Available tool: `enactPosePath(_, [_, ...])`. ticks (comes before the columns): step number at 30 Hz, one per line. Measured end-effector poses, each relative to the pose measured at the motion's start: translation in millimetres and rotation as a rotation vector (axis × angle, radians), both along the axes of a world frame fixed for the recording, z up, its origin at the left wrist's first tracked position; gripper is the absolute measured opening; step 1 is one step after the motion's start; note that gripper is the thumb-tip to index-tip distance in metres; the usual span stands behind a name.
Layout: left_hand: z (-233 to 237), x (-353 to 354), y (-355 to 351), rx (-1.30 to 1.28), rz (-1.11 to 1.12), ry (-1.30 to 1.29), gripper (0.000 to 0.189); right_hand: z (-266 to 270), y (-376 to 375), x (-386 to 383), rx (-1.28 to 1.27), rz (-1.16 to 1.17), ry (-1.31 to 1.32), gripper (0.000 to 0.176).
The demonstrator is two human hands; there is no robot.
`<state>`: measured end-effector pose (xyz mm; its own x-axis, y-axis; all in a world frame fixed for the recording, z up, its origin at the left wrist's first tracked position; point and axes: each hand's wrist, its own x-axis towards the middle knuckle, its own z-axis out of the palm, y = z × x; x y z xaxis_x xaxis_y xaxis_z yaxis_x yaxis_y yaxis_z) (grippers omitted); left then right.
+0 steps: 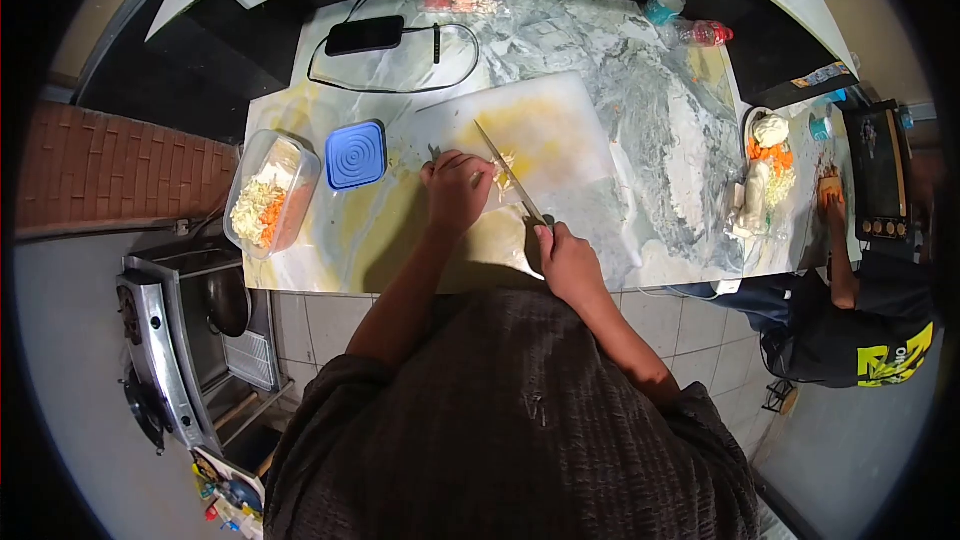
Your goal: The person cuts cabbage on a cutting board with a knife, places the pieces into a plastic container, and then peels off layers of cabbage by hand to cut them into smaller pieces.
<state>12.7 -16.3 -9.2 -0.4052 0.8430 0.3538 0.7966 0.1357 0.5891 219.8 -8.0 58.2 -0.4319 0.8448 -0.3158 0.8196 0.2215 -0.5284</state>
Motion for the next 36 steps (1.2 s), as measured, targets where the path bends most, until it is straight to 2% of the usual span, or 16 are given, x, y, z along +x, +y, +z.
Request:
enactPosePath(7, [7, -1, -1, -0.017, -0.051, 0.019, 0.007, -1, -5, -9, -0.002, -0.015, -0.127, 0.039])
enactPosePath(13, [10, -5, 0, 0.012, -0.093, 0.047, 0.006, -13, -4, -17, -0.009, -0.043, -0.079, 0.038])
enactPosePath(19, [13, 1, -1, 0.012, -0.06, 0.078, 0.005, -11, -9, -5, -0.032, -0.061, -0.143, 0.038])
enactPosePath(28, [14, -3, -2, -0.003, -0.095, 0.026, 0.002, -17, 2, -16, 0.043, -0.038, 0.0, 0.036])
enactPosePath(36, [19, -7, -5, -0.035, -0.121, 0.0, 0.007, -14, 13, -10, 0.088, -0.027, -0.033, 0.035])
